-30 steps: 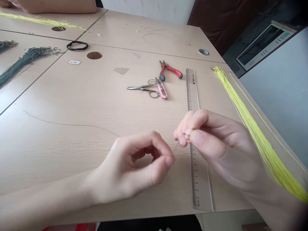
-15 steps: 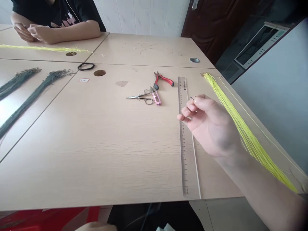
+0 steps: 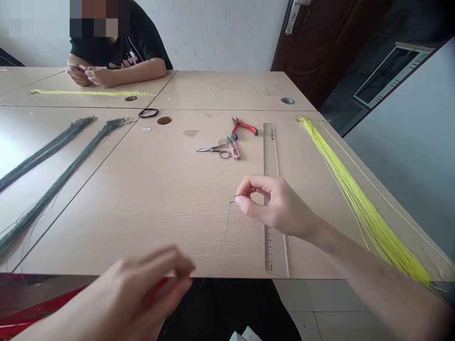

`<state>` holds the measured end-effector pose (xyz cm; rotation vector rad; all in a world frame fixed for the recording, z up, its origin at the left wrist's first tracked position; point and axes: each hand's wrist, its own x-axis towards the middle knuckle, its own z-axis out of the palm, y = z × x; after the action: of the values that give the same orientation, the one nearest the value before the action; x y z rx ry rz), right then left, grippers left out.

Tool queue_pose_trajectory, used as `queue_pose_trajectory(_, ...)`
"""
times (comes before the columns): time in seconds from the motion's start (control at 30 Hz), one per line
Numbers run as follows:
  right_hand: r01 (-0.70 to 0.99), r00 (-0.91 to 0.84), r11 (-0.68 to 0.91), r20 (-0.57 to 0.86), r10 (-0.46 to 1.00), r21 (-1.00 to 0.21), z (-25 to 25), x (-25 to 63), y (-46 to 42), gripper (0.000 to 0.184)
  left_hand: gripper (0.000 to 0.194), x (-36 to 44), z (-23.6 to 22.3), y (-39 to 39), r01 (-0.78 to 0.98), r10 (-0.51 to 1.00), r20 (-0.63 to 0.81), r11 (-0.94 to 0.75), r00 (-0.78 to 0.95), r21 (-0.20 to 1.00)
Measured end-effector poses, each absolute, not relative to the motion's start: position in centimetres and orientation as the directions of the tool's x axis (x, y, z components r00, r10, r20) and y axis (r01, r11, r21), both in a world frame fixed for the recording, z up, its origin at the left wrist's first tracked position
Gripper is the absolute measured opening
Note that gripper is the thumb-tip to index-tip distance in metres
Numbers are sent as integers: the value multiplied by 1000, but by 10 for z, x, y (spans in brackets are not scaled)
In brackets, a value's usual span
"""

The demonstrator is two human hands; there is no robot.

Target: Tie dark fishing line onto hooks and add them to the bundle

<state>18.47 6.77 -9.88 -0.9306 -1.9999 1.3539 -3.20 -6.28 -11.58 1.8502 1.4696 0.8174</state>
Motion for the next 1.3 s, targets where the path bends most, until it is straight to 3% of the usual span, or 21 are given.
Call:
queue_pose_trajectory(0.07,269,-621,251,32,783,-930,-99,185,70,11,11,-20,-104,-27,607,985,45,-136,164,783)
queue_pose_trajectory(0.17,293,-601,238,15,799,-926,-103,188,76,12,15,4,-99,23,364,975,-90,11,201,931)
queue_pose_trajectory(0.23,297,-563,219,15,826,-929,-105,191,82,14,18,18,-105,45,198,960,-100,48,261,979)
queue_pose_trajectory(0.33,293,-512,172,-3,859,-940,-105,194,88,16,19,29,-119,57,108,960,-52,23,275,994)
queue_pose_trajectory(0.57,342,-490,49,-133,862,-938,-100,194,89,23,11,24,-129,47,113,976,-19,-6,215,994)
queue_pose_trajectory(0.8,368,-514,38,-170,841,-929,-106,190,89,20,8,20,-134,44,327,972,21,-98,232,940)
queue_pose_trajectory(1.0,377,-515,29,-184,837,-926,-105,189,85,20,7,17,-134,42,269,966,24,-96,258,958)
queue_pose_trajectory(1.17,345,-522,122,-82,849,-931,-105,190,86,24,11,17,-130,44,253,971,0,-62,239,965)
queue_pose_trajectory(1.3,314,-499,222,38,866,-923,-102,193,87,13,14,16,-126,46,180,969,-50,6,241,984)
